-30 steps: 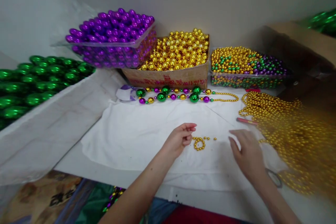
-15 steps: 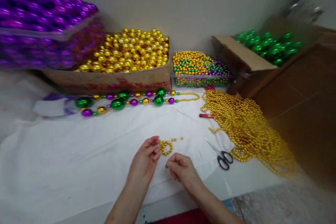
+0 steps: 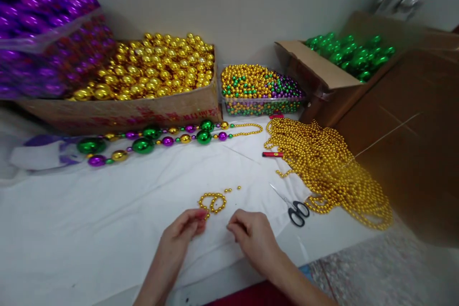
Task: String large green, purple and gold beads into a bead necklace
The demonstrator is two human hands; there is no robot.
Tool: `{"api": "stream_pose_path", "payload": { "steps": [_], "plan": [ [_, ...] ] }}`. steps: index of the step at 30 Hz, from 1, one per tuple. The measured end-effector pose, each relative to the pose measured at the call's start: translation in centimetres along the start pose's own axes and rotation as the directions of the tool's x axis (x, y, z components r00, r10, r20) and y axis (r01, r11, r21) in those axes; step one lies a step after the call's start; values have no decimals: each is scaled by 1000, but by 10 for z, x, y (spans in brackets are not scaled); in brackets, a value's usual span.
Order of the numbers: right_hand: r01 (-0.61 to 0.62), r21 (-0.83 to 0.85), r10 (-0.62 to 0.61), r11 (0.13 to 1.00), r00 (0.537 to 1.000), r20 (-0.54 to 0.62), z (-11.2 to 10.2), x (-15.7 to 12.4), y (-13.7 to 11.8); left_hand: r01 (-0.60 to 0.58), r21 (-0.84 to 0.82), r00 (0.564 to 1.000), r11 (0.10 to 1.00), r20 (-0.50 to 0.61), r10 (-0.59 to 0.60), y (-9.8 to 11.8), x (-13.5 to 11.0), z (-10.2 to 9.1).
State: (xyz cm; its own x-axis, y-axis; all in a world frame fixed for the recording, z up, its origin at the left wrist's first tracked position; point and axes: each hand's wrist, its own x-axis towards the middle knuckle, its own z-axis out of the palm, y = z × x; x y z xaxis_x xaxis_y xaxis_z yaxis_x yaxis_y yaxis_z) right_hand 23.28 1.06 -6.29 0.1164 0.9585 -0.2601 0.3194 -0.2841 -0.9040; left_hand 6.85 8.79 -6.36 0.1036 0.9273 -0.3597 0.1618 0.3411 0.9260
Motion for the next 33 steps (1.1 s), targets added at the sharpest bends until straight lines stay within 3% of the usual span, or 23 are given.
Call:
{"api": "stream_pose_path", "payload": {
  "steps": [2, 4, 5, 7, 9, 12, 14, 16, 19, 22, 24, 26, 29, 33],
  "plan": [
    [96, -169, -104, 981, 994, -37, 0, -1, -6, -209, 276, 969, 938, -70, 237, 5, -12, -1],
    [243, -410, -264, 879, 964, 6, 4, -3, -14, -306, 359, 934, 882, -65, 350, 12, -23, 6],
    [305, -521, -337, 797, 941, 35, 6, -4, -18, -286, 323, 951, 902, -20, 309, 14, -28, 11],
    [344, -660, -424, 668, 905, 42, 8, -5, -24, -138, 199, 985, 970, 129, 114, 16, -32, 22],
    [308, -682, -433, 663, 901, -14, 7, -4, -28, 19, 115, 962, 993, 268, -50, 15, -31, 30],
    [285, -693, -426, 663, 904, -36, -10, 2, -21, 68, 108, 926, 992, 363, -103, 12, -23, 30],
    [220, -731, -415, 646, 905, -94, -38, 6, -8, 58, 139, 915, 989, 388, -109, 10, -16, 25],
    [70, -779, -396, 623, 887, -236, -81, 7, 8, 73, 153, 912, 986, 391, -128, 8, -12, 19],
    [-191, -806, -392, 560, 796, -462, -164, -2, 31, 123, 125, 920, 984, 357, -160, 6, -9, 12],
    [-347, -825, -412, 446, 739, -533, -235, -15, 43, 140, 97, 940, 985, 301, -163, 5, -9, 12],
    [-368, -858, -415, 357, 761, -499, -261, -21, 46, 135, 87, 945, 987, 288, -155, 5, -9, 15],
    [-327, -905, -405, 271, 814, -415, -267, -23, 48, 130, 83, 942, 988, 301, -149, 6, -9, 19],
    [-208, -963, -385, 174, 886, -260, -251, -20, 52, 118, 71, 940, 990, 315, -135, 8, -10, 23],
    [-99, -988, -371, 122, 918, -137, -229, -12, 61, 113, 61, 936, 992, 328, -126, 10, -12, 25]
  ]
}}
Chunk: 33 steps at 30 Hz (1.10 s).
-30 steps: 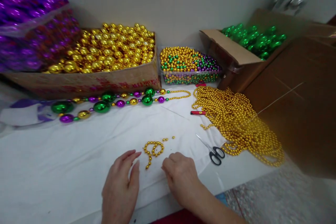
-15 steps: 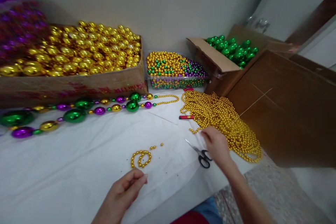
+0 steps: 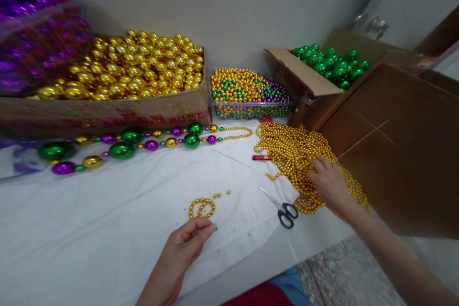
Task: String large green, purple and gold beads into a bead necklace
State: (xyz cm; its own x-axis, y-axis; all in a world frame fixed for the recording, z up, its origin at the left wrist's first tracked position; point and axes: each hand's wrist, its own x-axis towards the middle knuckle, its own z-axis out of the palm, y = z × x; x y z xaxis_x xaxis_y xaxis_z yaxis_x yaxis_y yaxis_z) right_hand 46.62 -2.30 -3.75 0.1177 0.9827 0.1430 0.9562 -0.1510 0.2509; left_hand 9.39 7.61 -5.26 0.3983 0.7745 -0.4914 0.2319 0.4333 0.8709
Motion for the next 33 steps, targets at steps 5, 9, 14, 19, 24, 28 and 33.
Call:
{"api": "stream_pose_path", "payload": {
  "steps": [5, 9, 14, 19, 24, 28, 33],
  "plan": [
    [29, 47, -29, 998, 1000, -6, -3, 0, 3, -34, 15, 999, 999, -16, 34, -2, -3, -4],
    [-34, 262, 56, 965, 995, -80, -36, -10, -14, -139, 11, 990, 990, -33, 139, -4, -3, -7],
    [-96, 306, 171, 947, 959, -228, -69, -21, -88, -60, -172, 998, 983, 19, 64, 2, -8, 2],
    [138, 394, 0, 909, 944, -331, -62, -28, -165, 15, -309, 1000, 951, 18, -10, -2, -9, 4],
    [226, 770, -14, 597, 962, -272, -56, -28, -223, -3, -414, 1000, 910, -2, 2, -14, -11, -3],
    [-49, 954, 151, 296, 989, 4, -61, -25, -245, 35, -538, 999, 842, -14, -50, -17, -15, -8],
    [-99, 958, 265, 270, 964, 24, -56, -27, -254, 85, -696, 994, 713, 14, -105, -19, -19, -5]
  ]
}}
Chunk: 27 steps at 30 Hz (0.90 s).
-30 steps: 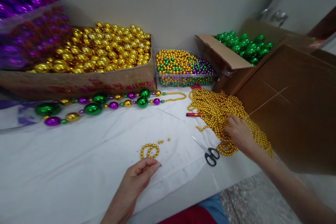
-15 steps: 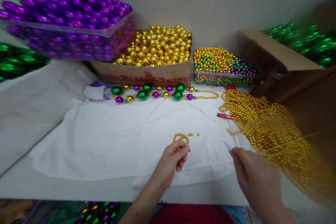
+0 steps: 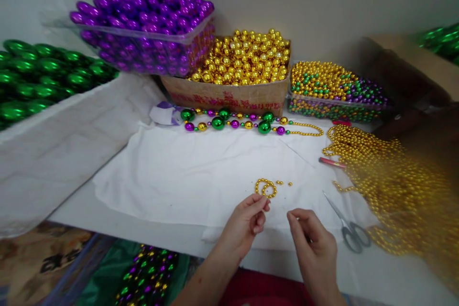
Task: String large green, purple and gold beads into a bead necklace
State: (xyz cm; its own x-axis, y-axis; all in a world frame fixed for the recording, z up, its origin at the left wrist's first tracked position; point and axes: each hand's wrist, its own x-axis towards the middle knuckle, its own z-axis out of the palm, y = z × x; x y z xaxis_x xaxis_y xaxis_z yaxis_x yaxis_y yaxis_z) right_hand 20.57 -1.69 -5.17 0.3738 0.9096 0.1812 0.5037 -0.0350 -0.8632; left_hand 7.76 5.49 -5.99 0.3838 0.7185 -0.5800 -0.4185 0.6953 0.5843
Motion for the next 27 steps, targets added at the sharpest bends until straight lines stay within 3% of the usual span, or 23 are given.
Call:
{"api": "stream_pose_path", "payload": {
  "steps": [6, 13, 22, 25, 27],
  "plan": [
    [267, -183, -281, 946, 958, -57, 3, -1, 12, 62, -142, 997, 988, -40, -69, -10, -4, 7],
    [450, -367, -443, 814, 890, 109, 9, -8, 23, 90, -208, 995, 974, -28, -98, -15, 2, 10],
    [440, -450, -405, 777, 897, 177, 15, -17, 26, 63, -187, 998, 980, 17, -61, -12, 4, 11],
    [373, -354, -303, 858, 923, 237, 12, -18, 23, 52, -115, 998, 992, 52, -46, -11, 1, 10],
    [262, -226, -192, 938, 938, 287, -1, -12, 18, 22, -46, 998, 999, 51, -20, -10, -1, 7]
  ]
}}
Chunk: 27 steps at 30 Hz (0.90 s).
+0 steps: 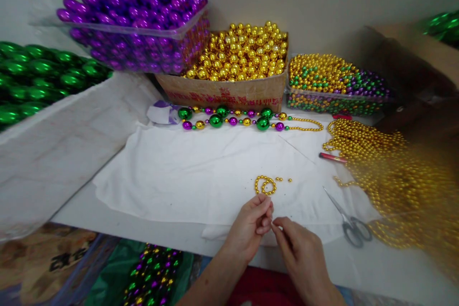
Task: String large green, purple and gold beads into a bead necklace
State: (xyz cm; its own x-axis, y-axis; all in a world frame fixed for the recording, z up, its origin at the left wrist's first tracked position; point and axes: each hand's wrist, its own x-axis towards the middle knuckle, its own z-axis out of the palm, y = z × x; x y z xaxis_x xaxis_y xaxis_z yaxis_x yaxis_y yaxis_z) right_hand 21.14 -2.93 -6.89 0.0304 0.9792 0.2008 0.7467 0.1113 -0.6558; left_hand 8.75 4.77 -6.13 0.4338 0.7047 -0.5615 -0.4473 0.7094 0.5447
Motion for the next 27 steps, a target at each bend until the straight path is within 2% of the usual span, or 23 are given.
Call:
{"api": "stream_pose_path", "payload": {
  "steps": [2, 4, 7, 10, 14, 16, 21, 24, 26, 27],
  "plan": [
    [-101, 174, 93, 979, 994, 54, -25, 7, 0, -39, 83, 999, 996, -16, 41, 0, -1, -2],
    [-199, 290, 192, 936, 980, 52, -50, 16, 0, -71, 159, 997, 985, -29, 77, -1, -2, -3],
    [-246, 313, 251, 917, 968, 27, -65, 32, 0, -76, 217, 996, 973, -20, 83, -4, -3, 2],
    [-235, 367, 216, 900, 972, 94, -52, 44, 2, -71, 224, 998, 972, 14, 69, -7, -5, 9],
    [-340, 547, 257, 765, 940, 225, -31, 45, 7, -55, 215, 998, 975, 24, 51, -9, -8, 11],
    [-362, 564, 266, 742, 931, 248, -29, 42, 9, -42, 222, 999, 974, 25, 37, -10, -8, 10],
    [-304, 587, 244, 750, 953, 181, -32, 39, 10, -3, 259, 998, 966, 60, -13, -12, -5, 8],
    [-259, 548, 217, 796, 966, 141, -33, 39, 10, 23, 256, 991, 966, 122, -56, -10, -5, 8],
    [-212, 477, 202, 853, 977, 73, -35, 39, 11, -25, 321, 988, 947, 151, -26, -5, -7, 9],
    [-181, 426, 191, 886, 981, 18, -37, 39, 12, -96, 391, 989, 915, 141, 43, 0, -9, 9]
  ]
}}
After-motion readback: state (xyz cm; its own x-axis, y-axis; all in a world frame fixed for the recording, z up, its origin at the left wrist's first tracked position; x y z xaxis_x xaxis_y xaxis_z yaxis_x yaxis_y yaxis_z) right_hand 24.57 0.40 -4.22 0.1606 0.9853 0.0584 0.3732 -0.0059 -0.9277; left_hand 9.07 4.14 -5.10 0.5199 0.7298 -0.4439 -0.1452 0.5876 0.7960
